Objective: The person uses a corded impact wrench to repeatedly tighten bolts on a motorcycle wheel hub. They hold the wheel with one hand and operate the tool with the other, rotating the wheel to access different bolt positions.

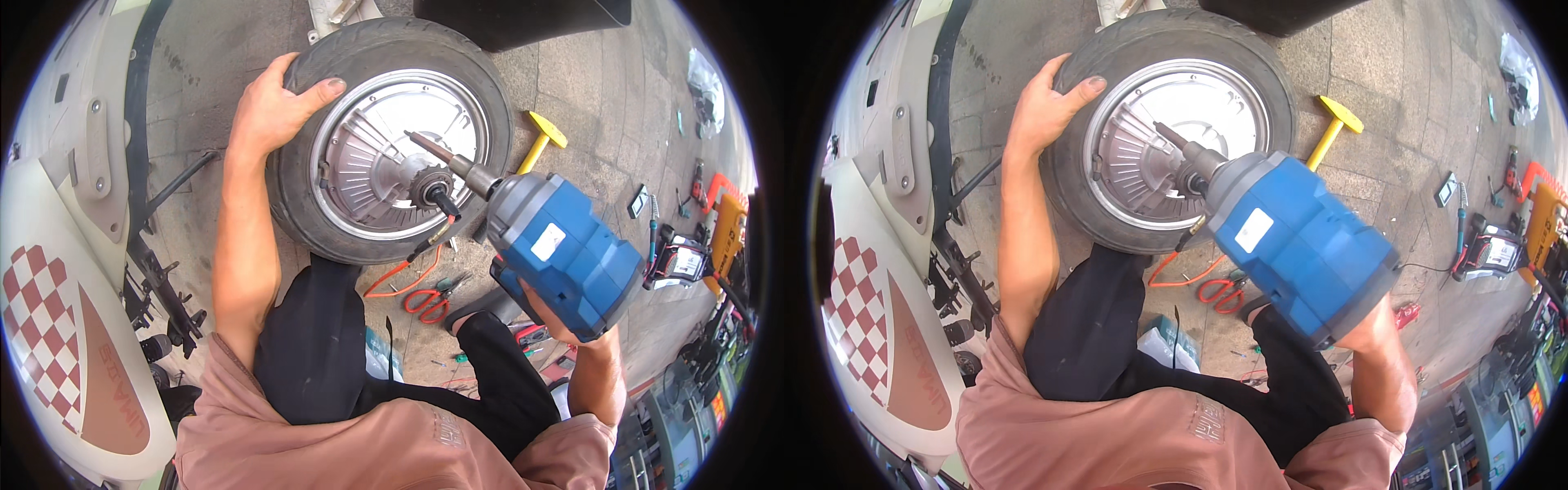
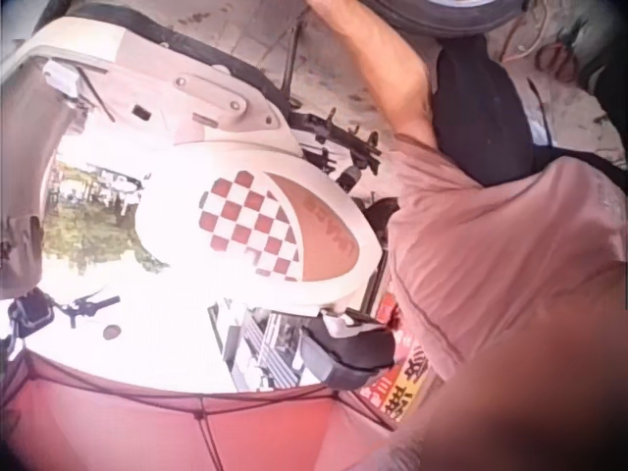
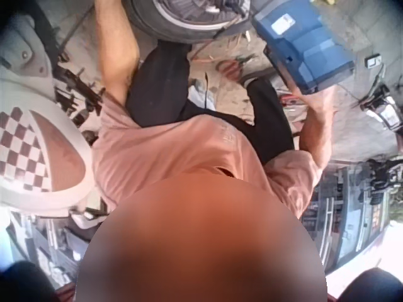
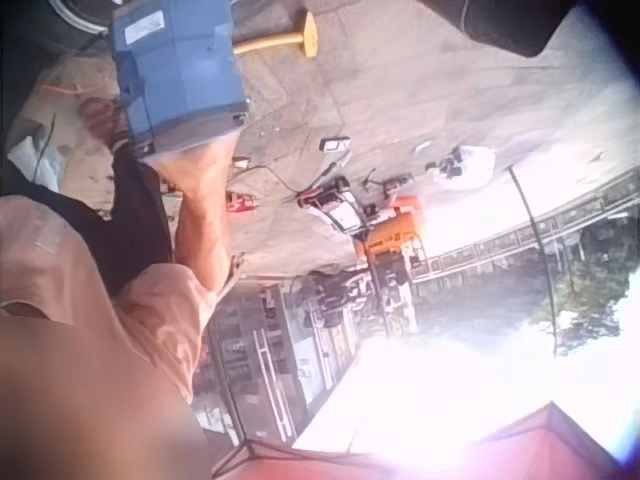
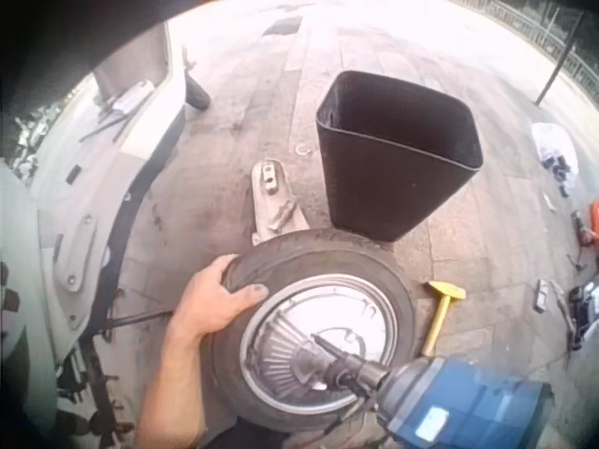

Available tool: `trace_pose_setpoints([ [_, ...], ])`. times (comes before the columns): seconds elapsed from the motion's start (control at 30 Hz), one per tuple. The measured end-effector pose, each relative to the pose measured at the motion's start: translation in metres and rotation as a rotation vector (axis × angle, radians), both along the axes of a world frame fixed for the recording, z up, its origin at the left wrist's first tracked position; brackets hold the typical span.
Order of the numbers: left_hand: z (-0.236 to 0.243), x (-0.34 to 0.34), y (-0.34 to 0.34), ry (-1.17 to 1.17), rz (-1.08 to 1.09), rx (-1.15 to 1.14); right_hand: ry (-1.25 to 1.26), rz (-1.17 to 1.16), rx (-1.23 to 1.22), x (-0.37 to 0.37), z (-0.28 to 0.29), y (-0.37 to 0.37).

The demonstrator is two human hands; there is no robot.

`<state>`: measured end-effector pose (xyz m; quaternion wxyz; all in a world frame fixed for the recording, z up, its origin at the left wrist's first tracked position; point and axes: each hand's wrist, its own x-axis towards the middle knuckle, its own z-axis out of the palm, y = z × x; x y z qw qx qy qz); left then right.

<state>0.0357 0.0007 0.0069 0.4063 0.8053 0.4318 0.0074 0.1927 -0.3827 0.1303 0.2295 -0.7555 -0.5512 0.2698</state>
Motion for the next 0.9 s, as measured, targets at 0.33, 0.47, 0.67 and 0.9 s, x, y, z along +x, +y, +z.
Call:
trace_pose_setpoints([
  [0.33, 0.001, -0.006, -0.003, -0.094, -0.071, 0.100, 0.430, -0.440, -0.059, -0.090, 0.003, 0.095],
  [0.47, 0.001, -0.007, 0.002, -0.065, -0.112, -0.016, 0.532, -0.581, -0.109, -0.101, -0.007, 0.101],
  [0.67, -0.003, -0.005, 0.002, -0.076, -0.104, 0.007, 0.577, -0.614, -0.161, -0.105, -0.006, 0.104],
  [0.9, -0.009, -0.005, 0.001, -0.135, -0.093, 0.132, 0.606, -0.672, -0.215, -0.108, -0.008, 0.103],
])
